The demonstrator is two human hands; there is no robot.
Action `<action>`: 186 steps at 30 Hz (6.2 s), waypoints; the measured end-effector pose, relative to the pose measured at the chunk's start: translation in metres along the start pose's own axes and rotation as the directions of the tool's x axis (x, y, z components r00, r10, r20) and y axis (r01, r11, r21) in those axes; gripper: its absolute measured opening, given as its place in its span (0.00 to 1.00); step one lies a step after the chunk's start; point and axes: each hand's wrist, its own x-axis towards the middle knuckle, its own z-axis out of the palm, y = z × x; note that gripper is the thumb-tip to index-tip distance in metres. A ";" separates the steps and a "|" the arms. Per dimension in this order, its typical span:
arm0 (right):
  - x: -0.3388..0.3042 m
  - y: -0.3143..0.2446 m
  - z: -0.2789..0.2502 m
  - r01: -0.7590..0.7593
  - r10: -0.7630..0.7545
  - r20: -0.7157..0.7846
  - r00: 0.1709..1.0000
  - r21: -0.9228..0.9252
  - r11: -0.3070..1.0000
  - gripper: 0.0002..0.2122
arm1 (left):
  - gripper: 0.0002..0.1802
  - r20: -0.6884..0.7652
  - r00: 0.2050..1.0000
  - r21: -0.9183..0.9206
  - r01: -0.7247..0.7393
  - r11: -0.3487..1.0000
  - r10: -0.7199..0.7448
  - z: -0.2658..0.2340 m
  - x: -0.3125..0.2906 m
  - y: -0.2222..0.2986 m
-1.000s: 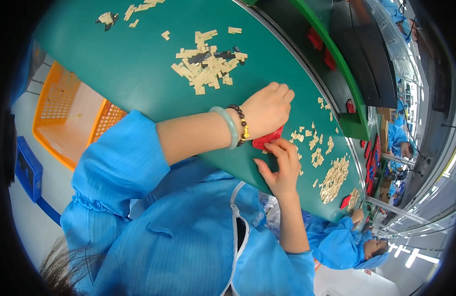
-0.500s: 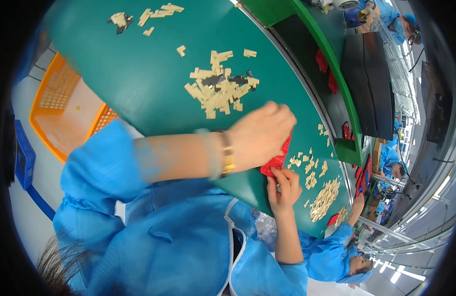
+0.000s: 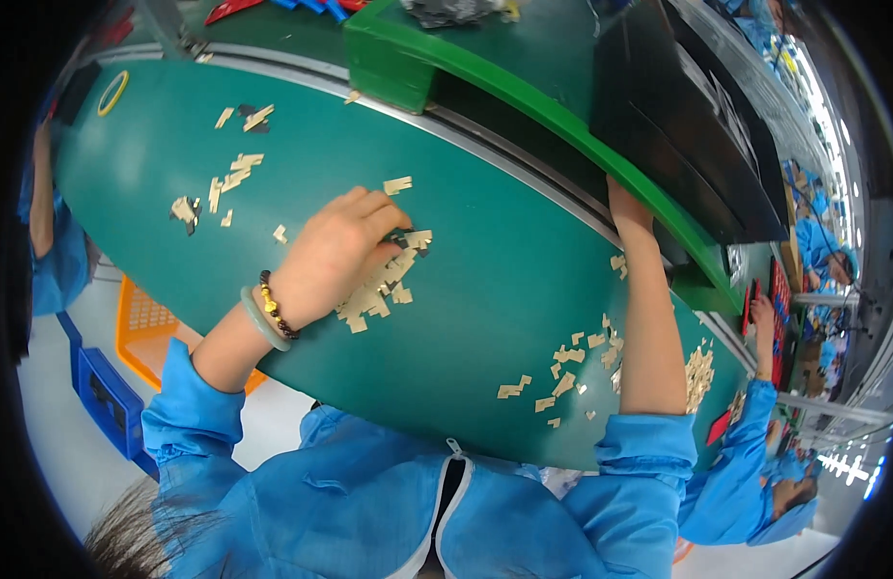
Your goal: The person assembles small electronic components into a red plastic housing by hand on an industrial assembly line.
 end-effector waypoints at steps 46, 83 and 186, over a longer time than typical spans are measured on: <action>-0.233 -0.140 -0.148 -0.024 -0.114 0.049 0.992 0.978 0.208 0.06 | 0.08 -0.121 0.978 -0.452 -0.209 0.867 0.172 0.026 -0.012 0.130; -0.188 -0.119 -0.117 0.582 -0.463 -0.425 0.778 0.208 0.786 0.08 | 0.20 0.383 0.849 -0.897 0.437 0.075 -0.362 0.041 -0.006 0.109; -0.107 -0.033 -0.097 0.237 -0.221 -0.178 0.959 0.078 0.968 0.15 | 0.10 0.009 0.992 0.001 -0.128 0.992 0.128 -0.031 0.012 0.023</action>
